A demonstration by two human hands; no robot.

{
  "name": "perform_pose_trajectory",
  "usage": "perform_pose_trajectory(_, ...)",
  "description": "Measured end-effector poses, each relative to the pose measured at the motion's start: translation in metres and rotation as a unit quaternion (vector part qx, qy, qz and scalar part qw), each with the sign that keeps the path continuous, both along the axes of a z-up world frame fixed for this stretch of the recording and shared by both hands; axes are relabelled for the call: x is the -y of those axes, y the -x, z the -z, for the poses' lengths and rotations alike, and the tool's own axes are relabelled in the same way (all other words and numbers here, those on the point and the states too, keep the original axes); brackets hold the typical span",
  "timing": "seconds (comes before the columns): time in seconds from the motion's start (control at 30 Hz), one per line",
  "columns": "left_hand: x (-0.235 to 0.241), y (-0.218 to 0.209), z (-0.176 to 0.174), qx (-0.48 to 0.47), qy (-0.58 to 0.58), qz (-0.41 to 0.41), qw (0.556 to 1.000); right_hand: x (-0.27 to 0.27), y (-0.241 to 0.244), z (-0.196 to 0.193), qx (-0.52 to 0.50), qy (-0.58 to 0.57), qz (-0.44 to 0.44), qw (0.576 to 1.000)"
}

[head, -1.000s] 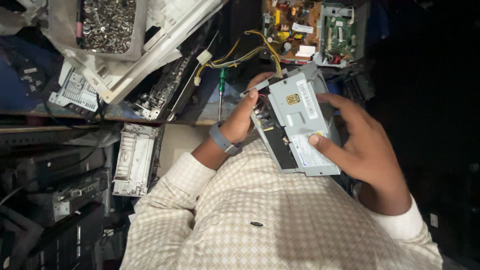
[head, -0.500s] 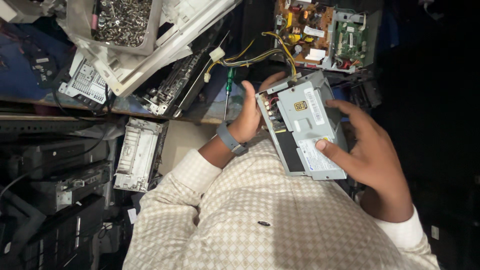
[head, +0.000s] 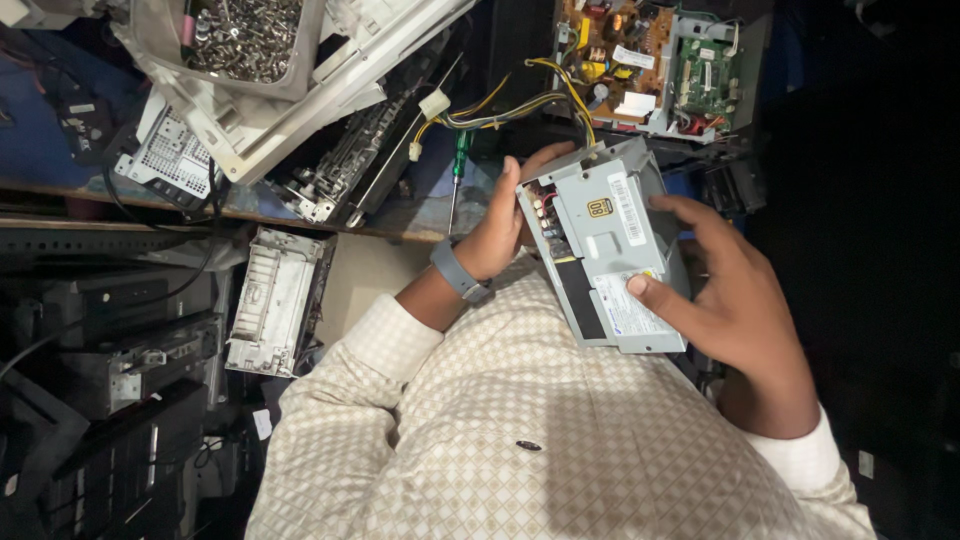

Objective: The person uses a green-handled screwdriver to remove screws from a computer power supply unit, then removes the unit from the case and places it on the workbench. The person continues to remove additional screws from the power supply and sets them aside.

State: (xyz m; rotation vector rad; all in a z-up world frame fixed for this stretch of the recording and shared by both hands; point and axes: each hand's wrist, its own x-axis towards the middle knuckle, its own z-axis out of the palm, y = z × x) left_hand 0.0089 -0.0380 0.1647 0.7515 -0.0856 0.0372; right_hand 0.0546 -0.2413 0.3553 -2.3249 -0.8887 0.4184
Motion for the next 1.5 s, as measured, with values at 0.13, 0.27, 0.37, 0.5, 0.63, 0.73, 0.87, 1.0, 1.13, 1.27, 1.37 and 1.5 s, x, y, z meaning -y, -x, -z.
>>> perform_pose_trajectory(0.13, 0.0008, 0.0026, 0.0026, 0.037, -0.020, -0.008, 0.999, 0.0006, -0.0018, 0.0005, -0.031, 0.018, 0.025, 0.999)
perform_pose_trajectory(0.27, 0.0031, 0.0027, 0.0038, 0.055, -0.048, -0.021, 0.997, -0.0016, -0.0018, 0.0003, -0.034, 0.025, 0.029, 0.999)
perform_pose_trajectory(0.37, 0.0044, 0.0028, 0.0030, 0.030, -0.025, -0.009, 0.999, -0.0045, -0.0017, -0.0003, -0.007, 0.012, 0.006, 1.000)
perform_pose_trajectory(0.5, 0.0028, 0.0023, 0.0032, 0.030, -0.075, -0.029, 0.996, -0.0062, -0.0009, -0.0003, -0.024, 0.029, 0.025, 0.999)
perform_pose_trajectory(0.63, 0.0021, 0.0027, 0.0042, 0.036, -0.096, -0.039, 0.994, -0.0048, -0.0016, 0.0025, -0.038, 0.037, 0.028, 0.998)
perform_pose_trajectory(0.73, 0.0012, 0.0034, 0.0036, 0.034, -0.096, -0.038, 0.994, -0.0036, -0.0033, 0.0045, 0.027, 0.023, -0.028, 0.999)
perform_pose_trajectory(0.87, 0.0003, 0.0033, 0.0034, 0.031, -0.108, -0.043, 0.993, -0.0029, -0.0045, 0.0060, 0.055, 0.024, -0.049, 0.997)
perform_pose_trajectory(1.0, 0.0004, 0.0024, 0.0040, 0.035, -0.101, -0.054, 0.993, -0.0048, -0.0030, 0.0059, -0.012, 0.047, 0.010, 0.999)
perform_pose_trajectory(1.13, 0.0000, 0.0023, 0.0054, 0.028, -0.107, -0.059, 0.992, -0.0049, -0.0021, 0.0053, -0.039, 0.028, 0.018, 0.999)
perform_pose_trajectory(1.27, -0.0001, 0.0053, 0.0059, 0.027, -0.101, -0.055, 0.993, -0.0034, -0.0012, 0.0063, -0.044, 0.019, 0.020, 0.999)
perform_pose_trajectory(1.37, -0.0015, 0.0061, 0.0036, 0.040, -0.099, -0.061, 0.992, -0.0043, 0.0001, 0.0062, -0.055, 0.019, 0.037, 0.998)
perform_pose_trajectory(1.5, -0.0028, 0.0077, 0.0007, 0.054, -0.116, -0.077, 0.989, -0.0056, 0.0021, 0.0033, -0.047, 0.022, 0.030, 0.998)
